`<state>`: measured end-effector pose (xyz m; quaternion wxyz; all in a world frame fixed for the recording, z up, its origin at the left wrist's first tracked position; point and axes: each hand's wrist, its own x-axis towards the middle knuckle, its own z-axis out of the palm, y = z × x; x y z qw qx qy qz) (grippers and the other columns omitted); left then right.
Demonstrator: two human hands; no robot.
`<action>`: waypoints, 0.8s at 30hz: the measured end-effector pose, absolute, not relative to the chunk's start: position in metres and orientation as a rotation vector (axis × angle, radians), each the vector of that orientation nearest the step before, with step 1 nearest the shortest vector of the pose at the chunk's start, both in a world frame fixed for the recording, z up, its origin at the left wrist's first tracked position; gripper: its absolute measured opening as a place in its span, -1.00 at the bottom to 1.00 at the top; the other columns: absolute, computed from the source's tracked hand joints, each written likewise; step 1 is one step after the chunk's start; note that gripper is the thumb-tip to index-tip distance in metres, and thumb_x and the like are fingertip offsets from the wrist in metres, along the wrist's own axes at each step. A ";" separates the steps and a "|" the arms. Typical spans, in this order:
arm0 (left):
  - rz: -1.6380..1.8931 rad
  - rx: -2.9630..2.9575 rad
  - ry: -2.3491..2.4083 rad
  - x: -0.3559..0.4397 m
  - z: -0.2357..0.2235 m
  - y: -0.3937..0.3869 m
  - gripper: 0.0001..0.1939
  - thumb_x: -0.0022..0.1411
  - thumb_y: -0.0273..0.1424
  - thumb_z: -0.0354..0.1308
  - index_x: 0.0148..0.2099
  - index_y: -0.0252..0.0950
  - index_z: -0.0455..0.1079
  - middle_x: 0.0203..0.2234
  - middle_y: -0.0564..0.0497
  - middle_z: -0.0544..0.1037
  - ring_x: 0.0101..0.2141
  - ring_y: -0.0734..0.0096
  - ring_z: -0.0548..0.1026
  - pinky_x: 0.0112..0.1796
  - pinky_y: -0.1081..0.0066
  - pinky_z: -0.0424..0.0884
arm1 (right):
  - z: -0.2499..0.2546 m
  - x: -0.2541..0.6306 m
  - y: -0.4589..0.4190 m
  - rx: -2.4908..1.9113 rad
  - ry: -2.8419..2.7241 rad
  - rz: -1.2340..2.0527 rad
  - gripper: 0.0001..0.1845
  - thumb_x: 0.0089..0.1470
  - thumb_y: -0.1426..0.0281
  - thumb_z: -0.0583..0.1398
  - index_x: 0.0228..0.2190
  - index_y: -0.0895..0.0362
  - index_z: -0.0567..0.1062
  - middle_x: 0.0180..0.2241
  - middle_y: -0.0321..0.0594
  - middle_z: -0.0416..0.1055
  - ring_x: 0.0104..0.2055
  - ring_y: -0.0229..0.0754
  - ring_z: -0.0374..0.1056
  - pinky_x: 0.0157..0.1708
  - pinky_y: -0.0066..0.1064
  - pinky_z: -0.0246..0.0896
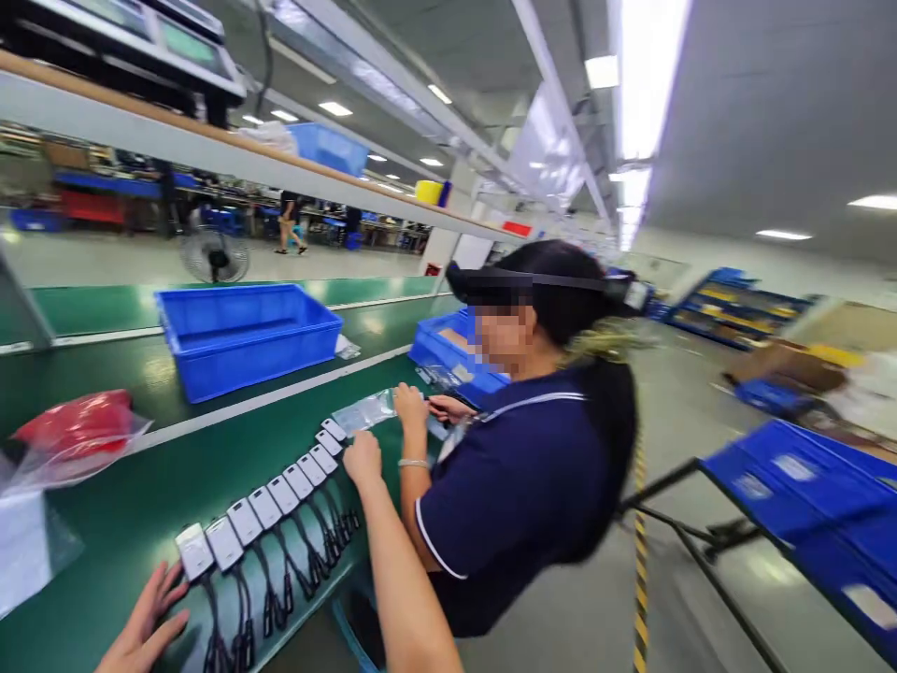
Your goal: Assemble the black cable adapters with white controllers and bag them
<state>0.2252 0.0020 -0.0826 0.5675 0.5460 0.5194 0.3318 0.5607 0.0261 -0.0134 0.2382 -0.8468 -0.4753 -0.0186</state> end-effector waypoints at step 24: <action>0.754 1.083 1.104 0.199 -0.048 -0.048 -0.16 -0.12 -0.38 0.13 0.23 -0.39 -0.06 0.14 -0.28 0.14 0.04 0.15 0.24 0.03 0.28 0.13 | -0.044 0.350 -0.079 -1.668 -1.789 0.019 -0.89 0.07 0.30 0.09 -0.45 0.06 0.31 -0.47 -0.19 0.32 -0.38 -0.08 0.28 -0.39 -0.25 0.16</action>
